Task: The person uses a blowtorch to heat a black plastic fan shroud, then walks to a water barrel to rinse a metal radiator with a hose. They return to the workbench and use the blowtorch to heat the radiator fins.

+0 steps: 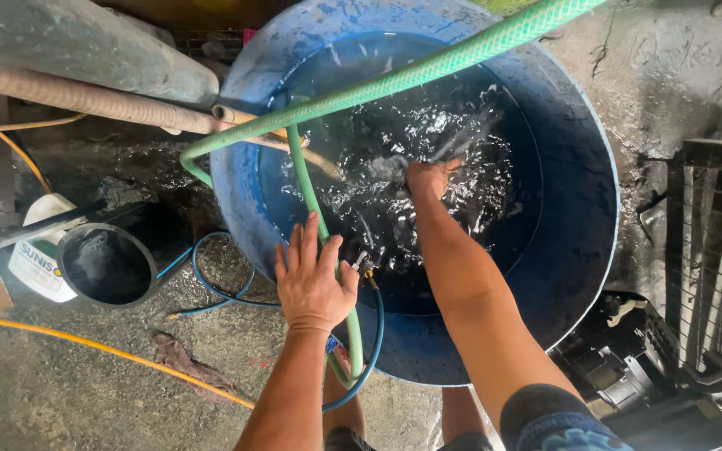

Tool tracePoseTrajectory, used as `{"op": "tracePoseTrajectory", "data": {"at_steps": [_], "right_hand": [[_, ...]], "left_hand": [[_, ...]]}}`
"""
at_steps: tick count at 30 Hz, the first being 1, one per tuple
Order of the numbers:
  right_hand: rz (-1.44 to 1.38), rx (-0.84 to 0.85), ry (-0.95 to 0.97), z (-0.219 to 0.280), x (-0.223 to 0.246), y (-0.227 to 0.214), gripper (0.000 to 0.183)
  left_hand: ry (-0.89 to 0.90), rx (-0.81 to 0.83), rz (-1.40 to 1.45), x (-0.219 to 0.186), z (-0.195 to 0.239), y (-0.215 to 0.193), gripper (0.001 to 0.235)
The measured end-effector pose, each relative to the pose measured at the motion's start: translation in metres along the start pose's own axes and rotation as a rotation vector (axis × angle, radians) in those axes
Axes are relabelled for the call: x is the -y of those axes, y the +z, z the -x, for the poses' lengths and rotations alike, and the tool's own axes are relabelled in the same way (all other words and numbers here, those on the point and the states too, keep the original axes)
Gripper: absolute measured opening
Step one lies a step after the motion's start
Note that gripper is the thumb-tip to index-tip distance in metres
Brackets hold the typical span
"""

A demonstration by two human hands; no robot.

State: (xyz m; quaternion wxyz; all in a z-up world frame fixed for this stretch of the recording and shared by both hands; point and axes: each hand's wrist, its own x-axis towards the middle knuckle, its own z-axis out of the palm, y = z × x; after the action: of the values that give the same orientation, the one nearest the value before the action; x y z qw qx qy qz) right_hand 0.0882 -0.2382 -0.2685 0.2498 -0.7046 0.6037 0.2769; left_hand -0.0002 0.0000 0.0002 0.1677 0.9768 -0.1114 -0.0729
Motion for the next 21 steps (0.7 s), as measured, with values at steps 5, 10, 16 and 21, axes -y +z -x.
{"op": "tracePoseTrajectory", "data": {"at_steps": [5,10,16,21], "right_hand": [[-0.158,-0.008,-0.079,-0.044,-0.043,0.018,0.092],[-0.830,0.297,-0.026,-0.072,-0.114,0.007,0.049],[-1.232,0.483,0.188,-0.070,-0.126,-0.002,0.020],[-0.718,-0.259,-0.413,0.030,-0.099,-0.024,0.039]], "left_hand": [[0.004,-0.001,0.003,-0.002,-0.005,-0.003,0.038],[0.000,0.005,0.026,-0.004,-0.006,-0.002,0.038],[0.011,-0.001,0.032,-0.005,-0.005,-0.001,0.040],[0.040,-0.012,0.036,-0.006,-0.007,-0.004,0.038]]}}
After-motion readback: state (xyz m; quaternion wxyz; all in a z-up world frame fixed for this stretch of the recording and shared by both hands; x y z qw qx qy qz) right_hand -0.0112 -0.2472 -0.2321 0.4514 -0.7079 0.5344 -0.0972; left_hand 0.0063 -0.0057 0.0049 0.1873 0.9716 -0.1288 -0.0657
